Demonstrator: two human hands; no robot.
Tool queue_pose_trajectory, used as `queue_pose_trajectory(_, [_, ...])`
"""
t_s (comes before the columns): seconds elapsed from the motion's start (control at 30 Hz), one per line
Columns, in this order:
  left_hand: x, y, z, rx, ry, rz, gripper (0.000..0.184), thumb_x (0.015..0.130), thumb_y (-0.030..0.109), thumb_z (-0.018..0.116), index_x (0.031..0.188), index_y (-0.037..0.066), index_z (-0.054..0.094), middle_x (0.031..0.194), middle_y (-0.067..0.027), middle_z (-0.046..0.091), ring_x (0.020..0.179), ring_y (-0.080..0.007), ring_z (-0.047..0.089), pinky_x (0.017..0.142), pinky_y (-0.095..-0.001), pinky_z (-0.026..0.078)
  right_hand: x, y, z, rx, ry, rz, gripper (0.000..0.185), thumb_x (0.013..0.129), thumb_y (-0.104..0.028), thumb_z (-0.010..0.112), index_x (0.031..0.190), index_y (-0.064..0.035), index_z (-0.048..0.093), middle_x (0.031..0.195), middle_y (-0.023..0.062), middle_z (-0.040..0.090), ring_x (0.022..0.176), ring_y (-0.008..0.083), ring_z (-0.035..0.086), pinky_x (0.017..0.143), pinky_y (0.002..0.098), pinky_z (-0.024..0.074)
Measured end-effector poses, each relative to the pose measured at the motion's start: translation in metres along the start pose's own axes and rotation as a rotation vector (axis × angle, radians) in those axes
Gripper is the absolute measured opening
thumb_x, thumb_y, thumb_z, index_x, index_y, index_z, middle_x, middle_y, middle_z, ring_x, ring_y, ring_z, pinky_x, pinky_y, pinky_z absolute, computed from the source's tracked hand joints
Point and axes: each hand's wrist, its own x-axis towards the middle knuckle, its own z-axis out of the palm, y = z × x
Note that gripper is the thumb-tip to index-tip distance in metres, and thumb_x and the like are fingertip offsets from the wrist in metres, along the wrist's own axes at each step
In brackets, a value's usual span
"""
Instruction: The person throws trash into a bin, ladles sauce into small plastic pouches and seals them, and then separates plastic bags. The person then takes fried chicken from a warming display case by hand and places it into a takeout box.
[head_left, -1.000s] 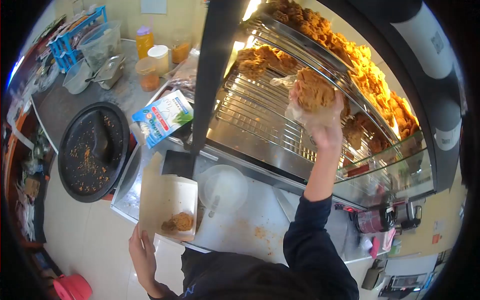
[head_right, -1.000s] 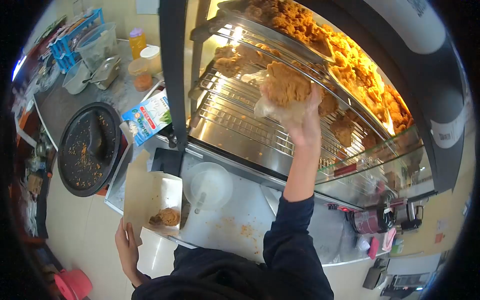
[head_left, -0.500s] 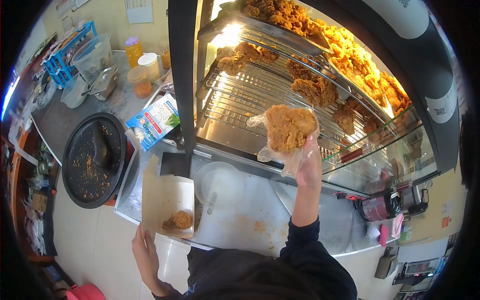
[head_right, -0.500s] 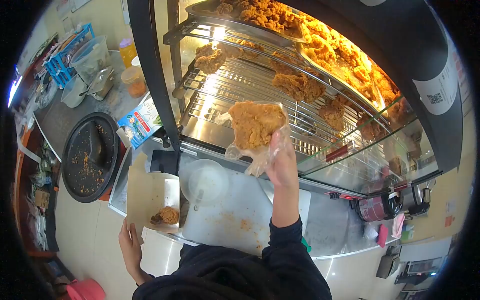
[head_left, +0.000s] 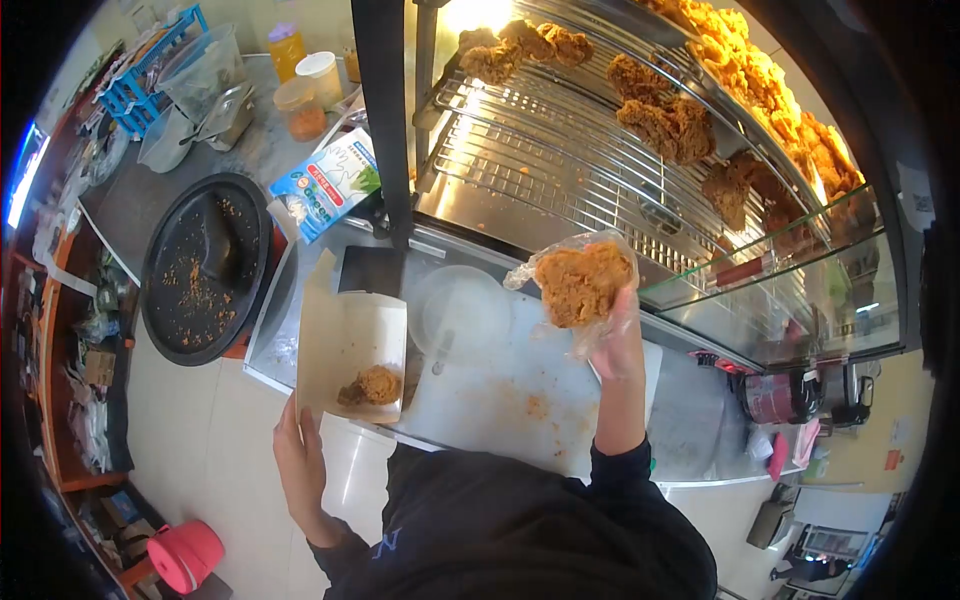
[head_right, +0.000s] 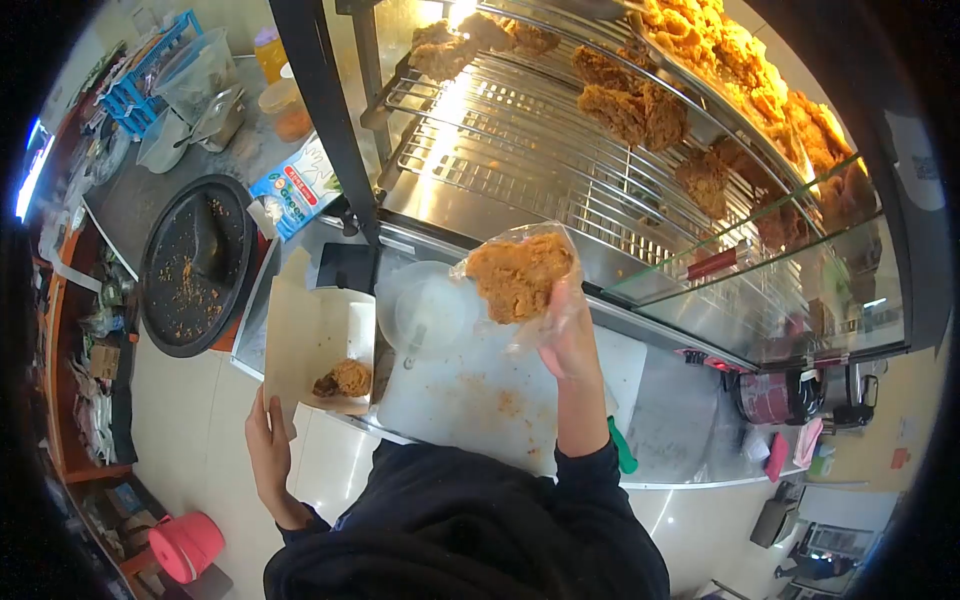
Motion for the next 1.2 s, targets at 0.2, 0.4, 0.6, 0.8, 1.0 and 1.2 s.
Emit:
queue_pose_trajectory(0.2, [-0.002,0.000,0.001,0.029,-0.013,-0.033,0.030,0.095,0.010,0.039,0.119,-0.003,0.051,0.106,-0.0245,0.060,0.096,-0.0380,0.058,0.082,-0.0397,0.044,-0.010,0.010,0.006,-0.247,0.066,-0.103,0.061,0.087,-0.035,0.059,0.135,-0.0082,0.032,0.130,0.0087,0.043,0.119,0.0259,0.047,0.097,0.0451,0.0414])
queue_pose_trajectory(0.4, [-0.003,0.004,0.002,0.087,-0.004,0.011,0.030,0.096,0.013,0.040,0.120,-0.002,0.051,0.076,-0.0162,0.059,0.062,-0.0236,0.053,0.061,-0.0340,0.043,-0.026,0.008,-0.012,-0.757,0.091,0.019,0.042,0.086,-0.016,0.064,0.121,-0.0015,0.045,0.108,0.0055,0.057,0.096,0.0147,0.055,0.085,0.0315,0.0455])
queue_pose_trajectory(0.6, [-0.005,0.005,0.006,0.133,0.002,0.063,0.031,0.097,0.014,0.041,0.121,-0.002,0.050,0.069,-0.0130,0.055,0.055,-0.0190,0.045,0.056,-0.0324,0.040,-0.070,0.064,-0.057,-1.581,0.052,-0.103,0.056,0.079,-0.018,0.070,0.126,-0.0040,0.044,0.118,0.0126,0.053,0.107,0.0219,0.052,0.093,0.0354,0.0390])
queue_pose_trajectory(0.8, [-0.004,0.002,0.005,0.191,-0.044,0.013,0.031,0.097,0.016,0.042,0.121,-0.003,0.049,0.089,-0.0194,0.062,0.074,-0.0282,0.058,0.070,-0.0349,0.045,-0.111,0.032,-0.110,-0.960,0.279,0.004,0.063,0.090,-0.045,0.049,0.139,-0.0082,0.032,0.133,0.0145,0.044,0.125,0.0247,0.039,0.105,0.0391,0.0290])
queue_pose_trajectory(1.0, [-0.001,0.001,0.007,0.252,-0.035,0.079,0.032,0.097,0.017,0.041,0.120,-0.003,0.049,0.096,-0.0218,0.062,0.081,-0.0326,0.060,0.074,-0.0360,0.045,-0.118,0.009,-0.120,-0.660,0.424,0.140,0.057,0.095,-0.034,0.045,0.142,-0.0093,0.024,0.130,0.0156,0.047,0.120,0.0215,0.044,0.098,0.0345,0.0373])
queue_pose_trajectory(1.2, [-0.003,-0.002,0.007,0.293,-0.029,0.059,0.032,0.097,0.018,0.041,0.119,-0.004,0.049,0.096,-0.0221,0.062,0.081,-0.0325,0.060,0.073,-0.0363,0.045,-0.104,0.065,-0.096,-0.975,0.321,0.338,0.064,0.084,-0.027,0.063,0.135,-0.0036,0.032,0.097,0.0111,0.064,0.089,0.0187,0.060,0.081,0.0321,0.0458])
